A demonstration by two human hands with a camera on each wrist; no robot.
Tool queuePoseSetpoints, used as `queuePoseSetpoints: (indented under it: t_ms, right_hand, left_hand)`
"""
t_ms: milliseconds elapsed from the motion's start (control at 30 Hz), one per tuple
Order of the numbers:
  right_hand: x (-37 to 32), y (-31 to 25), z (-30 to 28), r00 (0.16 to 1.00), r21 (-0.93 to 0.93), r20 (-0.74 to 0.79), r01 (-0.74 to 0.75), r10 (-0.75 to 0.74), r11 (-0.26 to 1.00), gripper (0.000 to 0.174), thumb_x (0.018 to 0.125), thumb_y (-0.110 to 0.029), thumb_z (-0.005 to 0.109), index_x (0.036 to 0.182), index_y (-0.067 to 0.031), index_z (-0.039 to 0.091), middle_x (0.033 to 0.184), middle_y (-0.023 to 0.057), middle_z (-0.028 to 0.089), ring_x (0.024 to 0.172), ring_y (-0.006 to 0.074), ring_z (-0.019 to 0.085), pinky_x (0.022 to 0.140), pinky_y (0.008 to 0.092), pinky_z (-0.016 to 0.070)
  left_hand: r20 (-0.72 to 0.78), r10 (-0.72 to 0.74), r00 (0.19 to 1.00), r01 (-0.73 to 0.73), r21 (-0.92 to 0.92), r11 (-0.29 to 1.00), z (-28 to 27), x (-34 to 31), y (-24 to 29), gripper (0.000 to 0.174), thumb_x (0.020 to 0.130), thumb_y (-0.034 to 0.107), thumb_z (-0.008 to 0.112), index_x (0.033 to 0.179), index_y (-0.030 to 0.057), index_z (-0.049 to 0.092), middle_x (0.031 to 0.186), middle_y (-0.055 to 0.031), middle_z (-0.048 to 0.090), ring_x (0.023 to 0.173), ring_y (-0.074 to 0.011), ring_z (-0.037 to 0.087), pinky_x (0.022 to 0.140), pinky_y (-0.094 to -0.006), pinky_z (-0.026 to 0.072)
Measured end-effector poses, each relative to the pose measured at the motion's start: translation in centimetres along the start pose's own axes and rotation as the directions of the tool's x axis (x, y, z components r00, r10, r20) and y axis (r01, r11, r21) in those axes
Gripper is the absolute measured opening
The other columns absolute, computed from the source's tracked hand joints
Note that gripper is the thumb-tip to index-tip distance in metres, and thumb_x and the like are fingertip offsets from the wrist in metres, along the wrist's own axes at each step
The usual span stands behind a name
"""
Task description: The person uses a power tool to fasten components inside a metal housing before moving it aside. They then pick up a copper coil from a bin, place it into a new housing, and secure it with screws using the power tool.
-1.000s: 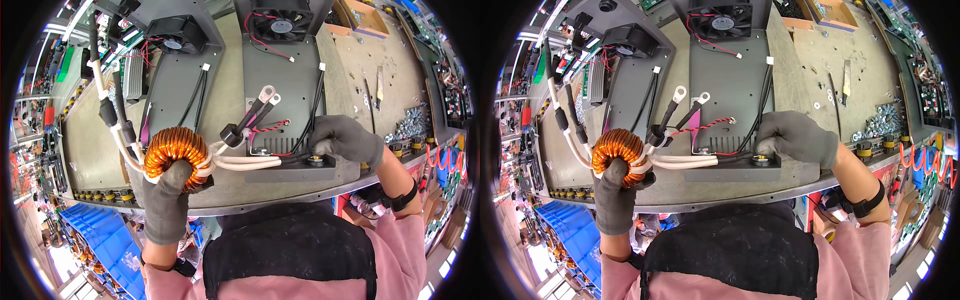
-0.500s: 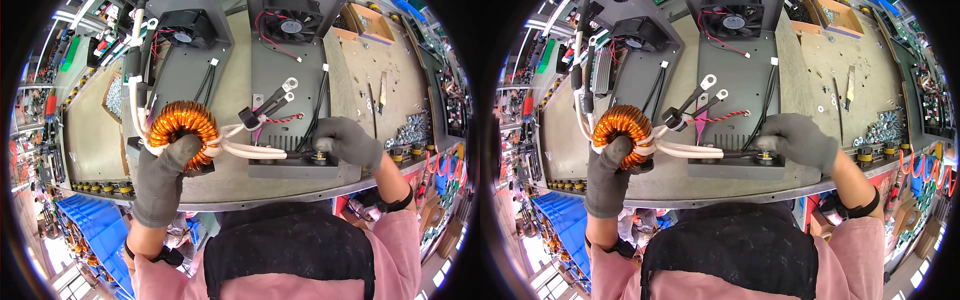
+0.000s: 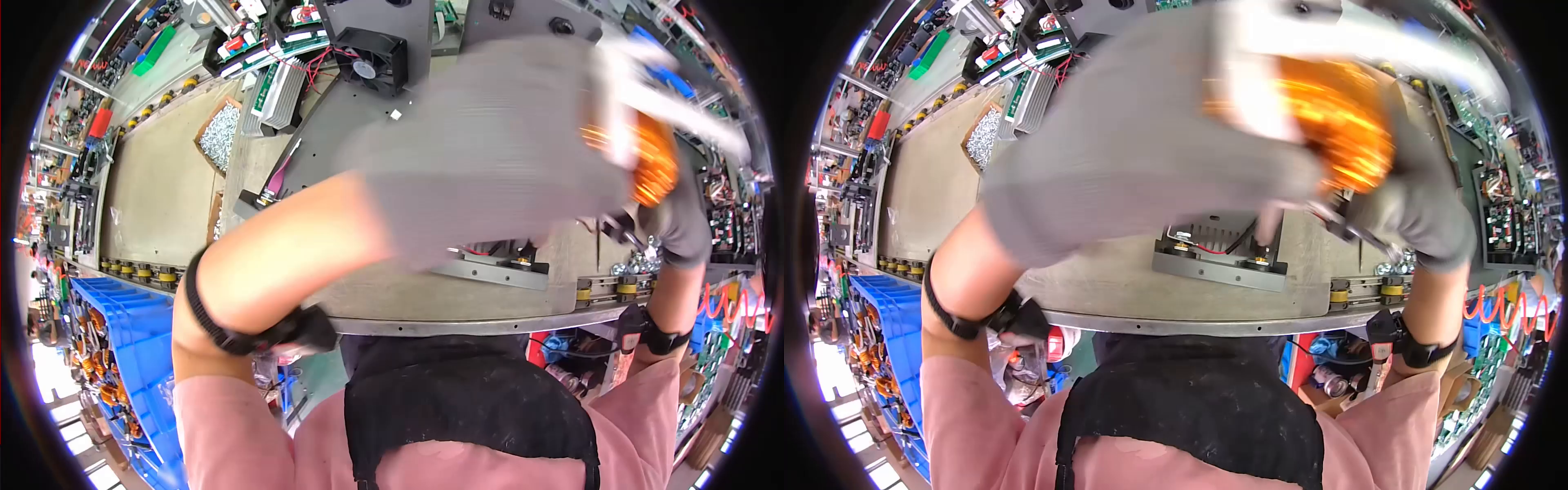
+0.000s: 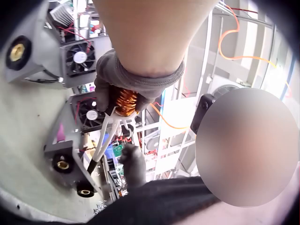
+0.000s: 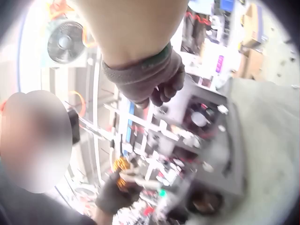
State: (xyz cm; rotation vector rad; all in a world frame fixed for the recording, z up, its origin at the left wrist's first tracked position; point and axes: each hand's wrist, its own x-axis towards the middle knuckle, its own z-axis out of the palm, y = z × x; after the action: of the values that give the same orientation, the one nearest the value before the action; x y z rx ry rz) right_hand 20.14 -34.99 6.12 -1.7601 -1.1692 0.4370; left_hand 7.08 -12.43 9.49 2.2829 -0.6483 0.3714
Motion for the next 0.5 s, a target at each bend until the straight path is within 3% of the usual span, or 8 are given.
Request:
queuePoseSetpoints:
  t_ms: [33,67,133,200,233,267,367,500]
  right_hand:
    - [-1.7,1.8,-0.2,0.997,0.152,0.082,-0.009,-0.003,0.988,0.085,0.068,-0.027,0.082,0.136,0.0016,0.040,0.126,0.0159,0.055,0.115,0.0266,0.053,0.091,0.0400,0.0482]
    - [-2.2,2.1,0.6,0.996,0.136,0.084,-0.009,-0.003,0.991,0.085,0.068,-0.027,0.082,0.136,0.0016,0.040,0.126,0.0159,0.055,0.115,0.0266,0.053,0.091,0.0400,0.0482]
    - [-2.7,2.5,2.3,0.984,0.340,0.172,-0.019,-0.042,0.940,0.059,0.075,-0.034,0.077,0.116,-0.0018,0.050,0.097,0.0105,0.060,0.096,0.0257,0.060,0.092,0.0419,0.0456]
    - [-3.3,2.8,3.4,0.964,0.541,0.248,-0.058,-0.093,0.839,0.041,0.081,-0.041,0.072,0.097,-0.0051,0.060,0.068,0.0051,0.064,0.076,0.0248,0.067,0.093,0.0438,0.0429]
    - [-4.3,3.1,3.4,0.975,0.522,0.209,-0.049,-0.073,0.851,0.039,0.084,-0.045,0.068,0.091,-0.0071,0.059,0.060,0.0016,0.060,0.064,0.0222,0.064,0.094,0.0425,0.0416]
    - [-5.0,3.1,3.7,0.985,0.525,0.168,-0.059,-0.036,0.849,0.039,0.085,-0.046,0.067,0.088,-0.0082,0.057,0.057,0.0012,0.059,0.062,0.0215,0.063,0.093,0.0420,0.0417]
    - [-6.3,3.3,4.2,0.995,0.560,0.084,-0.084,0.044,0.824,0.043,0.082,-0.048,0.069,0.084,-0.0069,0.058,0.056,0.0023,0.058,0.063,0.0212,0.062,0.090,0.0418,0.0435]
    - [-6.1,3.5,4.3,0.993,0.588,0.043,-0.116,0.111,0.801,0.045,0.081,-0.048,0.069,0.082,-0.0040,0.059,0.057,0.0049,0.058,0.063,0.0210,0.062,0.085,0.0415,0.0461]
  left_hand:
    - [0.342,0.129,0.931,-0.341,0.687,0.641,-0.1,1.6,0.8,0.039,0.079,0.027,0.062,0.103,-0.0042,0.064,0.078,-0.0152,0.066,0.074,-0.0222,0.068,0.059,-0.0336,0.0542]
    - [0.330,0.139,0.934,-0.339,0.690,0.640,0.4,2.5,0.9,0.039,0.079,0.027,0.062,0.103,-0.0042,0.064,0.078,-0.0152,0.066,0.074,-0.0222,0.068,0.059,-0.0336,0.0542]
    - [0.274,0.064,0.960,-0.136,0.250,0.959,1.3,4.0,0.5,0.040,0.082,0.031,0.061,0.108,0.0010,0.062,0.087,-0.0158,0.066,0.079,-0.0228,0.067,0.066,-0.0337,0.0538]
    - [0.280,-0.031,0.960,0.114,-0.284,0.952,2.6,5.9,-0.7,0.041,0.085,0.035,0.060,0.113,0.0062,0.059,0.096,-0.0164,0.066,0.083,-0.0233,0.066,0.073,-0.0338,0.0533]
    - [-0.085,0.435,0.896,-0.442,-0.086,0.893,6.1,6.3,-5.3,0.040,0.087,0.042,0.056,0.114,0.0132,0.062,0.103,-0.0143,0.064,0.090,-0.0259,0.065,0.079,-0.0351,0.0519]
    - [0.180,-0.039,0.983,0.059,-0.109,0.992,6.1,4.9,-5.5,0.035,0.089,0.035,0.055,0.119,0.0196,0.061,0.115,-0.0116,0.060,0.107,-0.0260,0.059,0.088,-0.0381,0.0489]
    - [0.664,-0.279,0.694,-0.022,0.407,0.913,9.4,1.9,-7.5,0.036,0.087,0.022,0.054,0.122,0.0283,0.061,0.136,-0.0092,0.046,0.131,-0.0284,0.038,0.101,-0.0447,0.0396]
    - [0.748,-0.076,0.659,-0.255,0.317,0.913,12.1,-0.4,-8.2,0.041,0.077,0.015,0.061,0.114,0.0297,0.066,0.135,-0.0131,0.044,0.136,-0.0322,0.029,0.113,-0.0498,0.0198]
